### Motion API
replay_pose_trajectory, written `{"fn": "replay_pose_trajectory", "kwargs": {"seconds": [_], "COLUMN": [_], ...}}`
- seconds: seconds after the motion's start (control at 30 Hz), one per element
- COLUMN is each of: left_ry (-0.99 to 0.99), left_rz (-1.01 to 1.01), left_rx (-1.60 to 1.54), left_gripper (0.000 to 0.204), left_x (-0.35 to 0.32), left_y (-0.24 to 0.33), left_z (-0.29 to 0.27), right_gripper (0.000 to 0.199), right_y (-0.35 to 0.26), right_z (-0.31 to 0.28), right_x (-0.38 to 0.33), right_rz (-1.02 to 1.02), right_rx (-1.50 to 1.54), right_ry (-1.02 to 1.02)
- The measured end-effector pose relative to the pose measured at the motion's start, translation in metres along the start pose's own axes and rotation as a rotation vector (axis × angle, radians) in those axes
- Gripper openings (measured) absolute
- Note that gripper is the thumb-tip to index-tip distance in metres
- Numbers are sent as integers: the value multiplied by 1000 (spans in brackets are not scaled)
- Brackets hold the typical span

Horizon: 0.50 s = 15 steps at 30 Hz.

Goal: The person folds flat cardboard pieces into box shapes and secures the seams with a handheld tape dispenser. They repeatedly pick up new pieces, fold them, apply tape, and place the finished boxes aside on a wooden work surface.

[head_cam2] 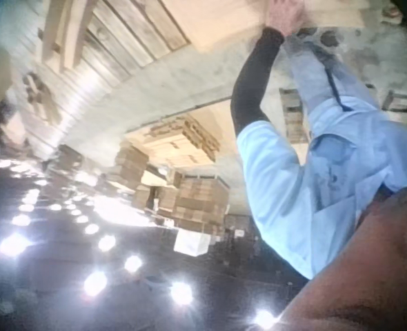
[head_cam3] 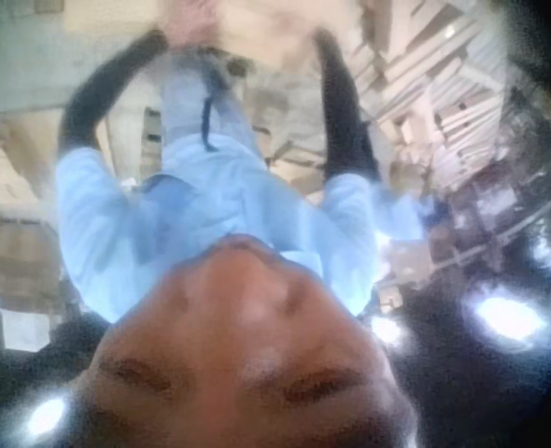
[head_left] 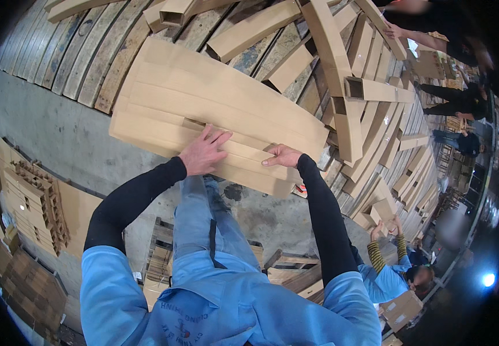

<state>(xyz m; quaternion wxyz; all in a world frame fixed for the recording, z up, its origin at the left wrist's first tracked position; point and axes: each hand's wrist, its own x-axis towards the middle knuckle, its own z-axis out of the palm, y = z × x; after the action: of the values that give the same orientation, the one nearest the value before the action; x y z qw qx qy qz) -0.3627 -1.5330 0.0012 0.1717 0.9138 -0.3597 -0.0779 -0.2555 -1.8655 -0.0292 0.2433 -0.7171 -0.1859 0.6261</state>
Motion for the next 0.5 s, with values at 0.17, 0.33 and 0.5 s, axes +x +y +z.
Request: {"fn": "replay_pose_trajectory", "kwargs": {"seconds": [0.17, 0.33, 0.5], "left_ry": [61, 12, 82], "left_rz": [-35, 4, -8], "left_rx": [68, 55, -28], "left_gripper": [17, 15, 20], "left_x": [-2, 4, 17], "left_y": [0, -5, -19], "left_z": [20, 12, 3], "right_gripper": [66, 102, 92], "right_y": [-46, -55, -96], "right_z": [-14, -38, -63], "right_x": [4, 51, 44], "right_rz": [25, -15, 146], "right_rx": [160, -642, -730], "right_ry": [607, 903, 684]}}
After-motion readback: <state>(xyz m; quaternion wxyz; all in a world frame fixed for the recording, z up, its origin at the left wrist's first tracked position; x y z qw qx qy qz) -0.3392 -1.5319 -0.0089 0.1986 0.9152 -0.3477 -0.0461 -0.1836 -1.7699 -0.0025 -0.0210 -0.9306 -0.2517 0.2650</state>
